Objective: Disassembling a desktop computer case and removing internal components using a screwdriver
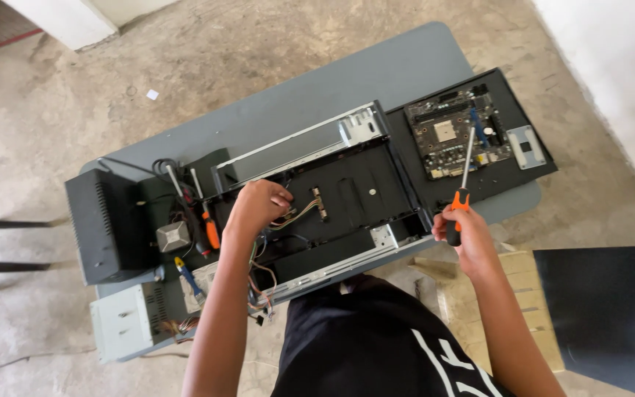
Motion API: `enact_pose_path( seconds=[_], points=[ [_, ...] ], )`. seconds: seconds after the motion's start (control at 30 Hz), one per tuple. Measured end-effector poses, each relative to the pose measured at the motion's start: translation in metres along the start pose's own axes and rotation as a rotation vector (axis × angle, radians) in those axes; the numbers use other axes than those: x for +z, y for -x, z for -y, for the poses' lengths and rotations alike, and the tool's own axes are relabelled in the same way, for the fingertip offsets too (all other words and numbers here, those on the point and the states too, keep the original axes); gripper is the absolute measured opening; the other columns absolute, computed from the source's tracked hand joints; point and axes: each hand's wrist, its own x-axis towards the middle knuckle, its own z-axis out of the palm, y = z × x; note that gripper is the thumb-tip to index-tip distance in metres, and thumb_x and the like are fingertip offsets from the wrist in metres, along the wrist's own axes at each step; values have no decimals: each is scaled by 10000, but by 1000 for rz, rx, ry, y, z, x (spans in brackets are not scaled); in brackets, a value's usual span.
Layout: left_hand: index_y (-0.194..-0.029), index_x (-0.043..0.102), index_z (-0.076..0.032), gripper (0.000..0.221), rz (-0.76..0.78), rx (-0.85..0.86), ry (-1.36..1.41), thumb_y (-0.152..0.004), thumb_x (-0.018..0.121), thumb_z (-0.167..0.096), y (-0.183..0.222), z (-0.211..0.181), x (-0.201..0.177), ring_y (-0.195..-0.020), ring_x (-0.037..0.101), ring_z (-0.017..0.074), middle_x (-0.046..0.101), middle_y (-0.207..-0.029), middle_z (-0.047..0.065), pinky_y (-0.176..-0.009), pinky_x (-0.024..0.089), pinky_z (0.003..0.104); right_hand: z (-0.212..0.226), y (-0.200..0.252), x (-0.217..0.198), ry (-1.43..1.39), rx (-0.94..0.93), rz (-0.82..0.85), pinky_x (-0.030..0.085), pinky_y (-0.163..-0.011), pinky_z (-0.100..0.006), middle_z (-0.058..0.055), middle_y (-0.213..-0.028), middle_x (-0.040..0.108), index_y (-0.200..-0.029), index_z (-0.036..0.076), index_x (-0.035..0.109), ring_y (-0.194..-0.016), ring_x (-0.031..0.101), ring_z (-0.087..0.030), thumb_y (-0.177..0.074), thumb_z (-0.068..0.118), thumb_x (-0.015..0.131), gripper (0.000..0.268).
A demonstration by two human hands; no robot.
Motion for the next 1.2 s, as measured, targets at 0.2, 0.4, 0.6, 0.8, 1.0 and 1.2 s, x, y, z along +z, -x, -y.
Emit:
enact_pose_path(
  seconds=[0.2,0.4,0.6,0.8,1.0,1.2],
  points=[
    [-997,878,-298,279,-53,54,-58,-737,798,-234,1,-9,-10,-937,820,284,857,-893,-81,-928,628,435,3,6,-14,134,-53,-137,595,-650,-343,-147,-788,673,-1063,50,618,-705,725,-254,-974,111,684,126],
    [-1008,885,-306,228,-263,193,127,-799,794,-305,16,-102,-10,-897,812,296,855,-904,-49,-872,626,473,-39,-3,-56,289,-16,-252,571,-646,-339,-154,-807,705,-1055,44,640,-701,715,-233,-943,121,692,146],
    [-985,874,-369,203,-267,397,-28,-822,760,-327,-51,-125,103,-934,776,242,826,-951,-105,-889,653,403,-107,-13,-71,299,-50,-268,465,-488,-326,-148,-734,620,-1063,0,648,-520,578,-197,-945,99,726,173],
    [-1058,880,-362,223,-304,444,-59,-839,842,-380,-1,-128,83,-1132,727,206,810,-1186,-127,-965,614,388,-156,-17,-100,1020,-59,-327,599,-706,-470,-219,-917,775,-1261,110,747,-890,794,-427,-880,471,870,538],
    [-1441,762,-212,490,-485,143,-131,-981,782,-379,77,-81,43,-1323,646,376,739,-1391,106,-1064,547,543,-108,-32,-66,900,-37,-226,572,-927,-568,-222,-1102,795,-1325,111,762,-1110,754,-464,-1051,489,609,491],
    [-1209,835,-260,311,-459,119,-193,-942,799,-415,77,-35,68,-1272,678,261,773,-1284,-33,-1093,512,452,-72,-91,-17,827,-184,-72,554,-1048,-585,-259,-1256,775,-1407,78,729,-1233,706,-489,-1126,377,581,435]
  ],
)
